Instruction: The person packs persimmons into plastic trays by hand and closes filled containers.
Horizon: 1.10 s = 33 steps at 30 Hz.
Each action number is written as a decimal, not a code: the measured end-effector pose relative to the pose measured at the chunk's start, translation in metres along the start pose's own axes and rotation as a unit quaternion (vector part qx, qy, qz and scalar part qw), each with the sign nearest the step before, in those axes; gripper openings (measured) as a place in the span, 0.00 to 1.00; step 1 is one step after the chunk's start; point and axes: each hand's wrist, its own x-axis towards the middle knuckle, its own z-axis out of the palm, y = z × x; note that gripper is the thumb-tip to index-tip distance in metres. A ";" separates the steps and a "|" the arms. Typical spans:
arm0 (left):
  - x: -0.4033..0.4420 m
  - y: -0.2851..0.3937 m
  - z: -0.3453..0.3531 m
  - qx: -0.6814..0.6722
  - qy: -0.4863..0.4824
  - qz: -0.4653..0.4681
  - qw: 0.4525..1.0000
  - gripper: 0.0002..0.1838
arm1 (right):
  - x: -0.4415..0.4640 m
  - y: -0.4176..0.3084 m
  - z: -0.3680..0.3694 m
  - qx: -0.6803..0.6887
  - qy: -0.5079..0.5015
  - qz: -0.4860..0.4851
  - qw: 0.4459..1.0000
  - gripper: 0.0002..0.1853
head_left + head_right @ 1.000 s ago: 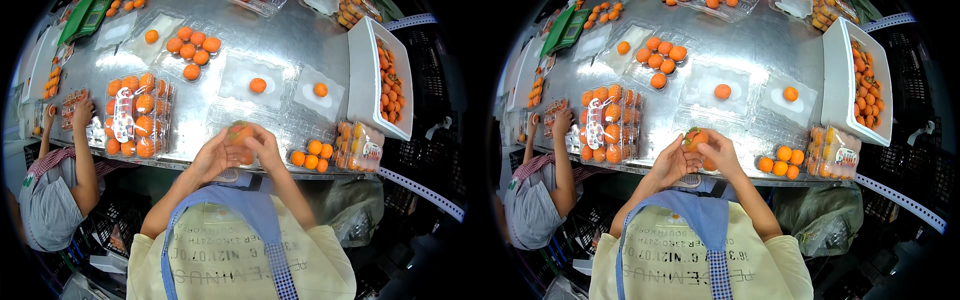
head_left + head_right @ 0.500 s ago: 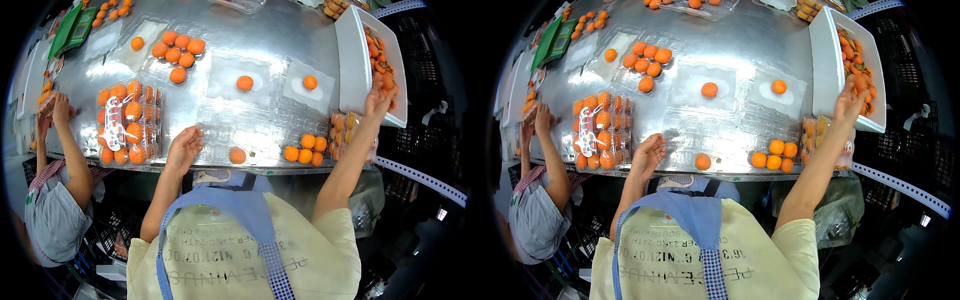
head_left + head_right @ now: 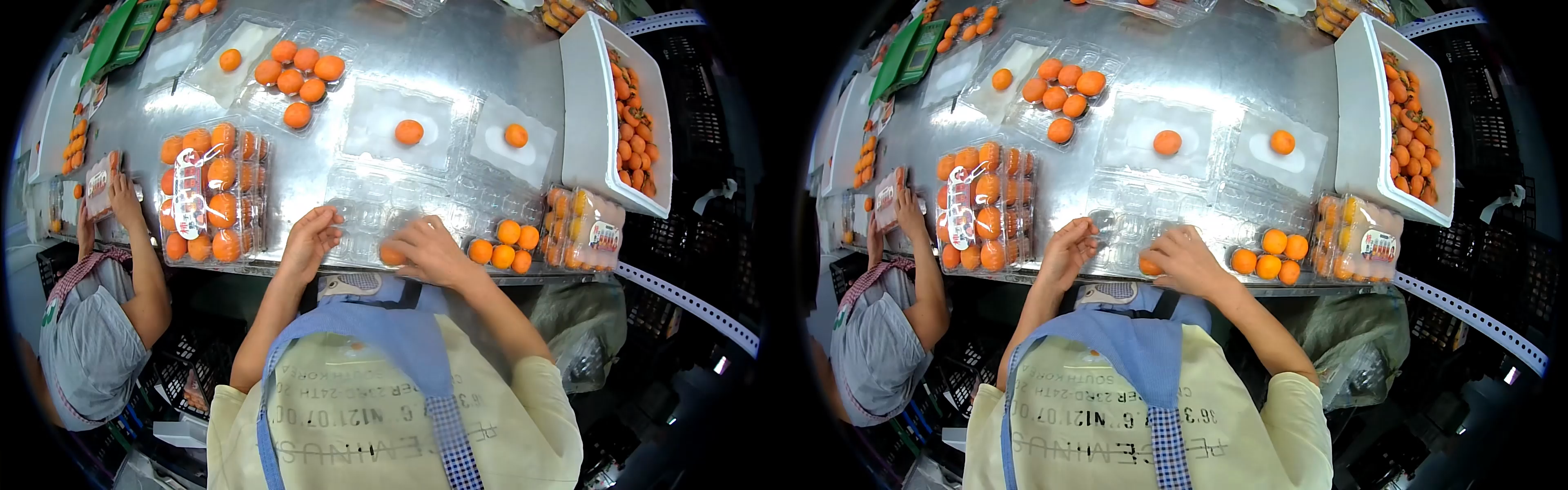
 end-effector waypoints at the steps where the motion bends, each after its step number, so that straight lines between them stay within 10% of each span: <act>1: 0.000 0.001 0.001 0.000 0.001 0.000 1.000 0.09 | -0.001 -0.002 0.005 -0.015 -0.004 0.005 1.000 0.27; 15: -0.004 -0.001 0.003 0.001 -0.006 0.014 1.000 0.08 | -0.002 0.014 0.010 0.098 0.021 0.135 0.986 0.16; 33: -0.001 -0.010 0.004 0.113 -0.053 0.012 0.992 0.12 | 0.005 -0.012 -0.010 0.093 0.093 0.127 0.983 0.25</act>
